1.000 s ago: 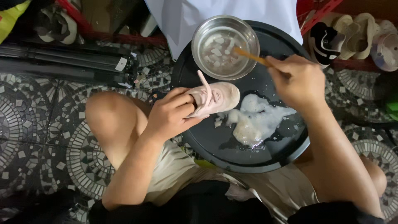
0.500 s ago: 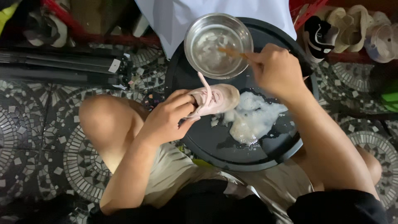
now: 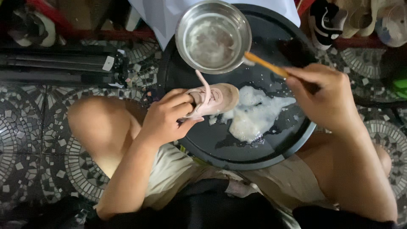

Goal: The person sits cross-legged on the floor and scrubs a white sneaker using a toothbrush and soapy water. They repeatedly dip the brush into a metal bowl of water and scrub various parts of the shoe, including the sole and upper, over a black tray.

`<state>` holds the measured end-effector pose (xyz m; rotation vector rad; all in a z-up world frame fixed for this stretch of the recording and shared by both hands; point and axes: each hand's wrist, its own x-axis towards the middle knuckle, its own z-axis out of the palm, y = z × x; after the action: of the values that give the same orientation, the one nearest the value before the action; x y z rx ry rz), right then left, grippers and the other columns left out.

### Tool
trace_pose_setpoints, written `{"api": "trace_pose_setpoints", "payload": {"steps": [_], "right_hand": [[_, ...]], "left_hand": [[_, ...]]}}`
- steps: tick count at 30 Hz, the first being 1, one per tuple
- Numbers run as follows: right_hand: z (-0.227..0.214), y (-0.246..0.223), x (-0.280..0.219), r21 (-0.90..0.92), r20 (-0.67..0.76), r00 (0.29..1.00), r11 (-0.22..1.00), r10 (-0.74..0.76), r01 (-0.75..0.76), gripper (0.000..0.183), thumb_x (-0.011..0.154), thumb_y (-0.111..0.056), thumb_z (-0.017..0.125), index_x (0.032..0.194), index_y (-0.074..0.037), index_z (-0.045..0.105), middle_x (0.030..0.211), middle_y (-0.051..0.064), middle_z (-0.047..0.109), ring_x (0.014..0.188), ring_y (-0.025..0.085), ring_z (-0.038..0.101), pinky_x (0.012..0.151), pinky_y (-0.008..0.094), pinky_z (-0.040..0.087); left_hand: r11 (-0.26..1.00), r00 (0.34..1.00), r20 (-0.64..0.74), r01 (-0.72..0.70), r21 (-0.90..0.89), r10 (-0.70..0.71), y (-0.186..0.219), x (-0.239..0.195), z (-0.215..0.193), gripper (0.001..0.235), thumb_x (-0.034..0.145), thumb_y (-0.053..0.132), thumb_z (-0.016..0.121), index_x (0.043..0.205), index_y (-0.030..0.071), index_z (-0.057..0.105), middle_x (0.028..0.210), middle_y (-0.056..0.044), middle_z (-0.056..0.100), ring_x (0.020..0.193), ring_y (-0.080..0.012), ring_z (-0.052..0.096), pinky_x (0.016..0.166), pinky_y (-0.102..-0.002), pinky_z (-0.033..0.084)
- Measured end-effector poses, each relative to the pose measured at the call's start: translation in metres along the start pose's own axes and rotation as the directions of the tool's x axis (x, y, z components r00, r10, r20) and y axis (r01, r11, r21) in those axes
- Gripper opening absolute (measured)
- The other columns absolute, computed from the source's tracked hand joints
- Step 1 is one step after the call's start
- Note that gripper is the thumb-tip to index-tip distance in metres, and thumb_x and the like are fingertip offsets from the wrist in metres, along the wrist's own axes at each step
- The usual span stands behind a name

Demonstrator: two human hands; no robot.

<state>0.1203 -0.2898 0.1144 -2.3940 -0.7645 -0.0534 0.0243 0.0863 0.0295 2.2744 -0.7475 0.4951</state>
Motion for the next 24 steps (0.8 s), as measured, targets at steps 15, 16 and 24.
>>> {"api": "trace_pose_setpoints", "payload": {"steps": [15, 16, 24], "right_hand": [[0.027, 0.02, -0.06, 0.208, -0.019, 0.987, 0.967, 0.157, -0.149, 0.035, 0.111, 0.001, 0.074, 0.145, 0.004, 0.078, 0.095, 0.009, 0.068, 0.07, 0.015, 0.056, 0.065, 0.03, 0.046], [0.027, 0.02, -0.06, 0.211, -0.021, 0.987, 0.965, 0.162, -0.154, 0.035, 0.111, 0.001, 0.074, 0.145, 0.004, 0.078, 0.095, 0.009, 0.068, 0.07, 0.015, 0.056, 0.065, 0.03, 0.046], [0.039, 0.024, -0.056, 0.144, -0.067, 0.998, 0.989, 0.022, -0.012, 0.03, 0.111, -0.002, 0.076, 0.139, 0.005, 0.081, 0.099, 0.011, 0.071, 0.082, 0.019, 0.067, 0.075, 0.031, 0.051]], "left_hand": [[0.988, 0.999, -0.047, -0.006, 0.153, 0.014, 0.0, 0.016, 0.037, 0.025, 0.107, 0.015, 0.084, 0.093, 0.002, 0.068, 0.13, -0.007, 0.077, 0.131, -0.0328, 0.069, 0.083, -0.04, 0.067], [0.988, 0.999, -0.042, -0.009, 0.151, 0.015, 0.0, 0.018, 0.038, 0.025, 0.107, 0.015, 0.084, 0.093, 0.002, 0.068, 0.13, -0.007, 0.077, 0.131, -0.0328, 0.069, 0.083, -0.04, 0.067], [0.988, 1.0, 0.02, 0.014, 0.152, -0.018, -0.002, 0.02, 0.044, 0.024, 0.102, 0.014, 0.084, 0.093, 0.001, 0.066, 0.126, -0.009, 0.074, 0.123, -0.0341, 0.067, 0.081, -0.044, 0.064]]}}
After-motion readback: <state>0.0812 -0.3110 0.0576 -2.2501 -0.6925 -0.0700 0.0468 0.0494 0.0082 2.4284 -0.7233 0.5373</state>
